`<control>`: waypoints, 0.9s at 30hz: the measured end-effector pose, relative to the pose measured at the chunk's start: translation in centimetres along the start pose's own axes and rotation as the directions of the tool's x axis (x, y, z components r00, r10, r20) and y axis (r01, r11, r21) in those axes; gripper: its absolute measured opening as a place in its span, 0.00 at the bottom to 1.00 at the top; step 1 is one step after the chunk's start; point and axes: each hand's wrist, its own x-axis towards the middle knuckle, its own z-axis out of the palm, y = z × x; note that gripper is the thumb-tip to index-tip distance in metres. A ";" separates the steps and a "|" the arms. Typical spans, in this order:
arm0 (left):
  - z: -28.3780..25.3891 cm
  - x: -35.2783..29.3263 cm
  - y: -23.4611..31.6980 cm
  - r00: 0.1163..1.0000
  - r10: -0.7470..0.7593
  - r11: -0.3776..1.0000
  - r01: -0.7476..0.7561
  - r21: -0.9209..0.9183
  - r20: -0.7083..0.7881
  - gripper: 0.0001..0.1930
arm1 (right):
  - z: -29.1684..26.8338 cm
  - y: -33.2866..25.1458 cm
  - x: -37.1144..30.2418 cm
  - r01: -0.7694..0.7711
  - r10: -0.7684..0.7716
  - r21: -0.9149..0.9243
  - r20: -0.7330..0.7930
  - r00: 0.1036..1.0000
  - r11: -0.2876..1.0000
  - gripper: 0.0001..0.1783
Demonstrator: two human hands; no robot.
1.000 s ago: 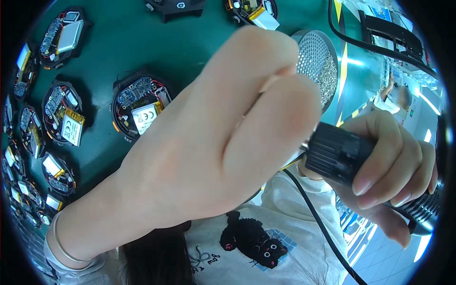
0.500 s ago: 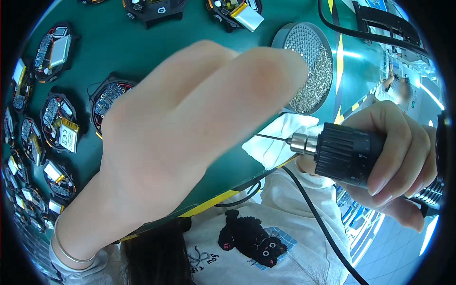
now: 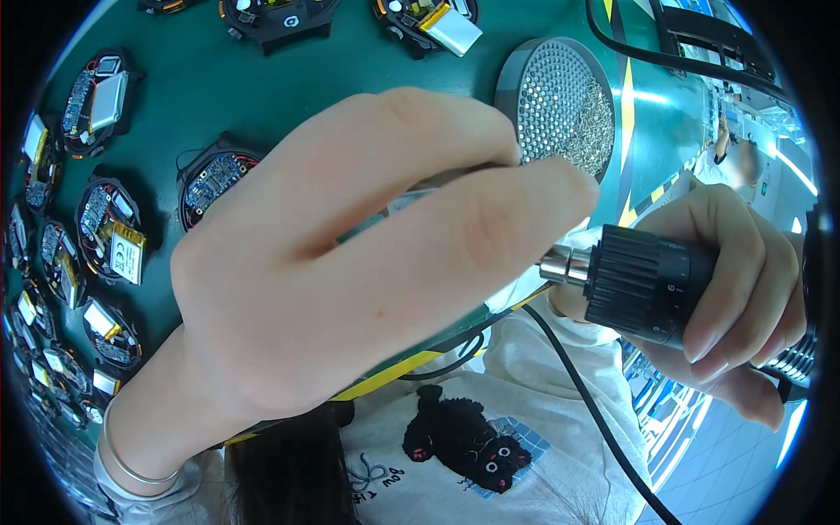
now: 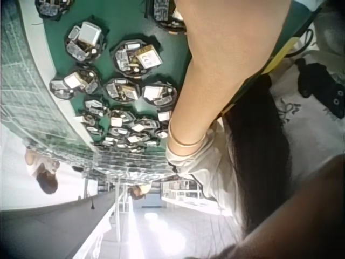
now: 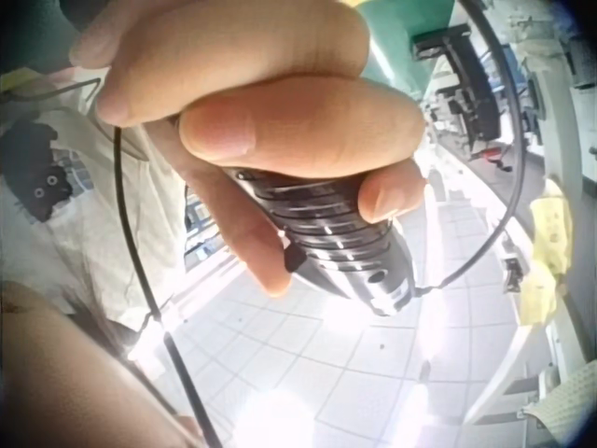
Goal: Using an electric screwdriver to fasten components inside small electronic devices on an assembly line.
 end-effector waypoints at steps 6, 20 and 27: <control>0.9 -0.6 -1.6 0.979 0.178 0.982 -0.170 0.083 -0.101 0.26 | -0.4 0.7 -0.2 -0.008 0.008 -0.024 0.016 1.000 1.000 0.26; 0.7 -0.1 -1.0 1.000 -0.012 0.976 0.013 0.217 -0.005 0.33 | -0.3 0.0 0.2 -0.103 0.108 -0.075 0.056 0.993 0.992 0.29; 0.0 0.1 0.4 0.983 -0.126 0.813 0.024 0.582 0.136 0.38 | 0.1 1.6 -0.5 -0.070 0.079 -0.117 0.080 0.994 0.991 0.32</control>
